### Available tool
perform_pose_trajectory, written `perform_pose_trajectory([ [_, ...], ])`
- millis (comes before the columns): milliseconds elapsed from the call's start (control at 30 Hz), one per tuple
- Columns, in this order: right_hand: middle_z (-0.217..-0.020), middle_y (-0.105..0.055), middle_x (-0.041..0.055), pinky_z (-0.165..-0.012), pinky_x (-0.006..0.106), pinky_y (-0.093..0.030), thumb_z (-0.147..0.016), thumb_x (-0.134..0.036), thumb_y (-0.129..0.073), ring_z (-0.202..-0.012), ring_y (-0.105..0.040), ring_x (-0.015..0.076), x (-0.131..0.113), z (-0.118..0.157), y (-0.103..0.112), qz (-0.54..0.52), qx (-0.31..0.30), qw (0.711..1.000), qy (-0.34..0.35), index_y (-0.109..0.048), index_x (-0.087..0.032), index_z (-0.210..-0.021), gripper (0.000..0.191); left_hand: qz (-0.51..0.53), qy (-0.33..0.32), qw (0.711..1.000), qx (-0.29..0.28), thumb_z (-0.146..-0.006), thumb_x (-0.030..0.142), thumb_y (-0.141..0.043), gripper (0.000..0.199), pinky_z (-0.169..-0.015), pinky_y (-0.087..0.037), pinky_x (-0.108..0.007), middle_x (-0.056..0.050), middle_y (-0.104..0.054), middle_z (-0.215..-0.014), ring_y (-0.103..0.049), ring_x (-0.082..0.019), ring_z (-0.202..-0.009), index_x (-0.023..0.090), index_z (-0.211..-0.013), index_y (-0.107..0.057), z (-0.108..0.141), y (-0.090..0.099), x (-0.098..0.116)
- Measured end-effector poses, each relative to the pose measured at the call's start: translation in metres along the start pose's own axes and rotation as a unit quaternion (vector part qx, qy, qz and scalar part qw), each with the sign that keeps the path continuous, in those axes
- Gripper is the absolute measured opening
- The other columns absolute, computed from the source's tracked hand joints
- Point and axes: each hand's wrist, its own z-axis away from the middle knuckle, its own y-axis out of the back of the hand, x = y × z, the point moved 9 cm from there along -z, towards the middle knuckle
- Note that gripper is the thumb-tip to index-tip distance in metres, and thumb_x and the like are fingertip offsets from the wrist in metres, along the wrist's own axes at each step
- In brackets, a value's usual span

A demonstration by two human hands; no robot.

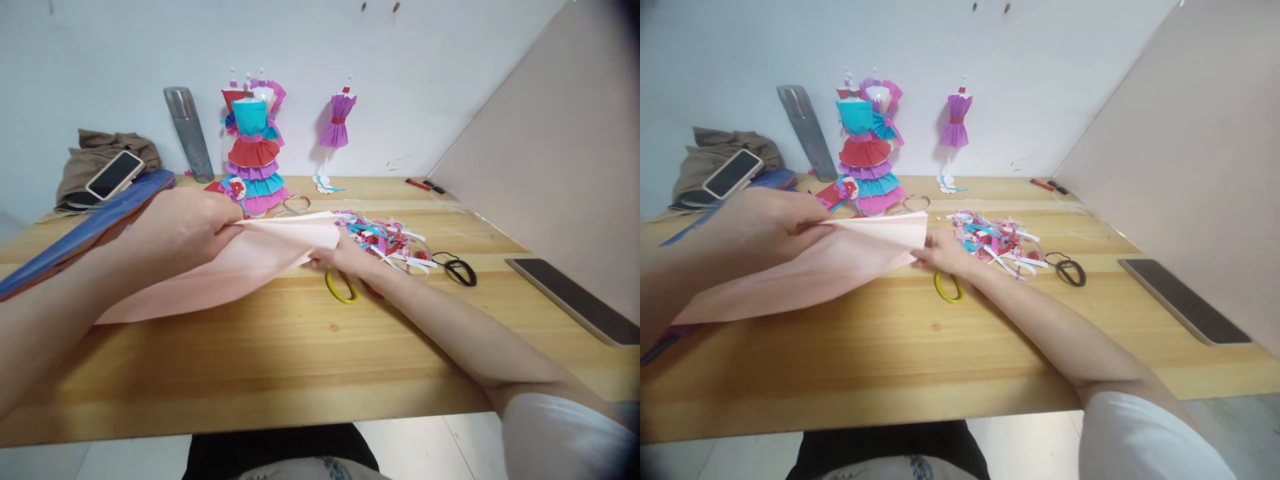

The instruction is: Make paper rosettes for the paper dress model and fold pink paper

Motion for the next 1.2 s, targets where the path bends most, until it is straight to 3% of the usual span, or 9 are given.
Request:
perform_pose_trajectory([
  [100,-0.053,-0.060,-0.0015,-0.041,0.019,-0.039,-0.068,-0.024,-0.069,-0.041,-0.049,0.0078,0.008,0.002,-0.001,-0.129,0.036,0.988,-0.080,-0.062,-0.016,-0.065,0.011,-0.017,-0.005,1.000,0.001,-0.093,0.032,-0.040,0.031,-0.062,-0.030,-0.030,-0.005,-0.062,-0.075,-0.054,-0.019,-0.071,0.018,-0.075,-0.061,-0.012,0.009,-0.003],
  [200,-0.051,-0.060,0.0001,-0.035,0.017,-0.032,-0.063,-0.017,-0.066,-0.038,-0.047,0.0068,0.018,0.007,-0.005,-0.205,0.046,0.964,-0.161,-0.063,-0.015,-0.066,0.005,-0.017,-0.007,1.000,-0.013,-0.090,0.031,-0.043,0.028,-0.062,-0.031,-0.028,-0.005,-0.063,-0.076,-0.055,-0.018,-0.070,0.018,-0.078,-0.065,-0.028,0.009,-0.007],
  [400,-0.067,-0.071,0.0078,-0.047,0.024,-0.049,-0.069,-0.019,-0.074,-0.053,-0.061,0.0137,0.026,0.010,-0.009,-0.219,-0.003,0.950,-0.221,-0.069,-0.013,-0.076,0.010,-0.036,-0.035,0.998,-0.043,-0.088,0.026,-0.044,0.027,-0.057,-0.028,-0.029,-0.005,-0.065,-0.073,-0.054,-0.018,-0.065,0.018,-0.074,-0.065,-0.045,-0.008,0.000],
  [533,-0.061,-0.067,0.0044,-0.046,0.023,-0.049,-0.070,-0.025,-0.082,-0.051,-0.058,0.0125,0.038,0.005,0.007,-0.171,0.054,0.958,-0.225,-0.068,-0.015,-0.070,0.017,-0.032,-0.058,0.996,-0.056,-0.091,0.020,-0.042,0.027,-0.058,-0.034,-0.028,-0.008,-0.071,-0.082,-0.062,-0.018,-0.070,0.017,-0.082,-0.067,-0.035,-0.034,0.018],
  [633,-0.054,-0.064,0.0015,-0.041,0.022,-0.045,-0.070,-0.024,-0.083,-0.047,-0.056,0.0125,0.047,0.003,0.011,-0.151,0.067,0.953,-0.255,-0.068,-0.016,-0.071,0.017,-0.077,-0.074,0.994,-0.030,-0.091,0.009,-0.038,0.032,-0.055,-0.032,-0.031,-0.014,-0.072,-0.091,-0.067,-0.025,-0.084,0.013,-0.085,-0.069,-0.022,-0.053,0.036],
  [833,-0.052,-0.063,0.0007,-0.045,0.022,-0.047,-0.072,-0.014,-0.074,-0.045,-0.056,0.0129,0.045,0.005,0.005,-0.208,0.028,0.937,-0.279,-0.071,-0.016,-0.084,0.012,-0.068,-0.099,0.992,0.032,-0.087,-0.001,-0.039,0.035,-0.056,-0.039,-0.032,-0.013,-0.068,-0.078,-0.063,-0.023,-0.073,0.016,-0.079,-0.068,0.003,-0.082,0.059],
  [1033,-0.048,-0.058,0.0012,-0.047,0.026,-0.051,-0.083,-0.013,-0.054,-0.043,-0.054,0.0147,0.049,0.008,0.005,-0.238,0.051,0.913,-0.327,-0.069,-0.016,-0.084,0.015,-0.065,-0.111,0.989,0.072,-0.096,0.009,-0.040,0.033,-0.059,-0.043,-0.034,-0.012,-0.067,-0.078,-0.062,-0.023,-0.075,0.017,-0.082,-0.069,0.020,-0.095,0.062],
  [1133,-0.056,-0.064,0.0056,-0.046,0.027,-0.050,-0.091,-0.024,-0.051,-0.047,-0.057,0.0159,0.052,0.009,0.005,-0.242,0.062,0.907,-0.339,-0.066,-0.015,-0.079,0.021,-0.048,-0.117,0.990,0.061,-0.099,0.028,-0.047,0.030,-0.059,-0.046,-0.034,-0.012,-0.068,-0.079,-0.064,-0.024,-0.074,0.015,-0.082,-0.069,0.025,-0.094,0.065],
  [1200,-0.056,-0.063,0.0050,-0.041,0.024,-0.044,-0.091,-0.028,-0.058,-0.045,-0.054,0.0140,0.049,0.007,0.003,-0.235,0.051,0.920,-0.309,-0.064,-0.014,-0.076,0.021,-0.036,-0.119,0.991,0.040,-0.098,0.031,-0.050,0.029,-0.061,-0.049,-0.033,-0.012,-0.070,-0.083,-0.066,-0.024,-0.076,0.014,-0.086,-0.069,0.027,-0.094,0.068],
])
